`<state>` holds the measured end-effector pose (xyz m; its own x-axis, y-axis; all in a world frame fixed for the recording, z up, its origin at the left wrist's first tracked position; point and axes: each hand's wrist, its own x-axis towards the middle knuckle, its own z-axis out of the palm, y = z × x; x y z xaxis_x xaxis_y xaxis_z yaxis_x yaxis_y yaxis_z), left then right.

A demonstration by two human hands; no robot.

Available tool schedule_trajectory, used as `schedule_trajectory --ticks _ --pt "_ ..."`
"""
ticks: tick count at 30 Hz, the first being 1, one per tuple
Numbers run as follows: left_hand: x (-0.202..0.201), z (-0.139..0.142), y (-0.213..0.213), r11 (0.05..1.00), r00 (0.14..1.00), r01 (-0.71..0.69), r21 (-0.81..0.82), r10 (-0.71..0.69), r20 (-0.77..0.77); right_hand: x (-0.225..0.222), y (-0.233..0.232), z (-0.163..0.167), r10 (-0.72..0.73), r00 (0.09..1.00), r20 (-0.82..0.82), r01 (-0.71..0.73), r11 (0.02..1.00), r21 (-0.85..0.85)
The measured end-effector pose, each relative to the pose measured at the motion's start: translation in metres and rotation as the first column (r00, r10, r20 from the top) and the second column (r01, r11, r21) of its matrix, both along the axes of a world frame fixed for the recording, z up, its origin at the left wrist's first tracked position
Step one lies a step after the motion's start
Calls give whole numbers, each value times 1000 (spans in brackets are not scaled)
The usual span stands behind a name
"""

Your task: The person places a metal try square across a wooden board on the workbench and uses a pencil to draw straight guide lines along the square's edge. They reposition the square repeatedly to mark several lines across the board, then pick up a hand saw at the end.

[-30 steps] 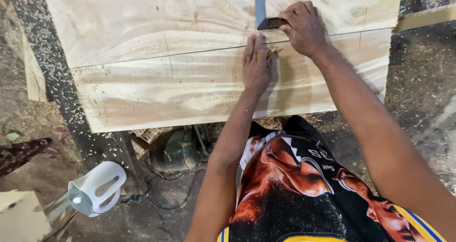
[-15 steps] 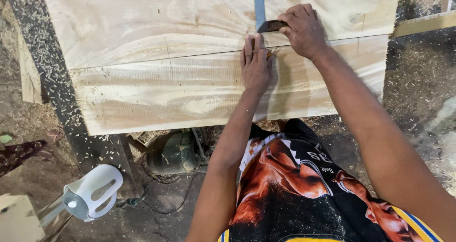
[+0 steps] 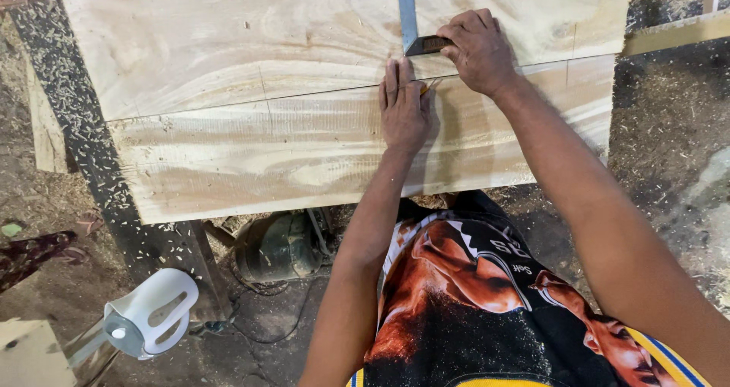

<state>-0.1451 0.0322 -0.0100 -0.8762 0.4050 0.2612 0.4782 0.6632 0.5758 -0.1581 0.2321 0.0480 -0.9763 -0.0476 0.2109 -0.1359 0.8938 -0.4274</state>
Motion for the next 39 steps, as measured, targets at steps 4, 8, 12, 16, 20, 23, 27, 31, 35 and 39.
schedule_trajectory --ticks 4,8,12,16,20,23,27,31,35,39 --pt "-1 1 0 1000 1000 11 6 -11 20 0 -1 0 -1 1000 1 1 1000 6" --pt "0 3 -2 1000 1000 5 17 -5 1 0 -1 2 -5 1000 18 6 1000 -16" --pt "2 6 -6 997 998 32 67 -28 -62 0 -1 4 -10 1000 15 10 1000 -27" --pt "2 9 -7 995 996 51 83 -45 -72 -2 -2 7 -1 1000 19 2 999 -32" --pt "1 11 -4 995 997 12 100 -5 -73 -2 -3 9 -2 1000 20 2 999 -36" --pt "0 11 -1 996 997 -10 92 16 -70 -1 -3 10 -7 1000 20 8 999 -36" --pt "-1 10 1 998 1000 -2 60 4 -28 -1 -3 9 -4 1000 28 5 1000 -23" --pt "-5 8 2 1000 999 6 21 -6 -35 -1 -2 7 -4 999 34 4 1000 -8" --pt "-6 5 3 1000 1000 2 20 -3 12 -1 -3 6 -5 1000 24 5 1000 1" --pt "-6 3 3 1000 1000 0 15 0 3 -1 -3 7 -3 1000 20 3 1000 -7"
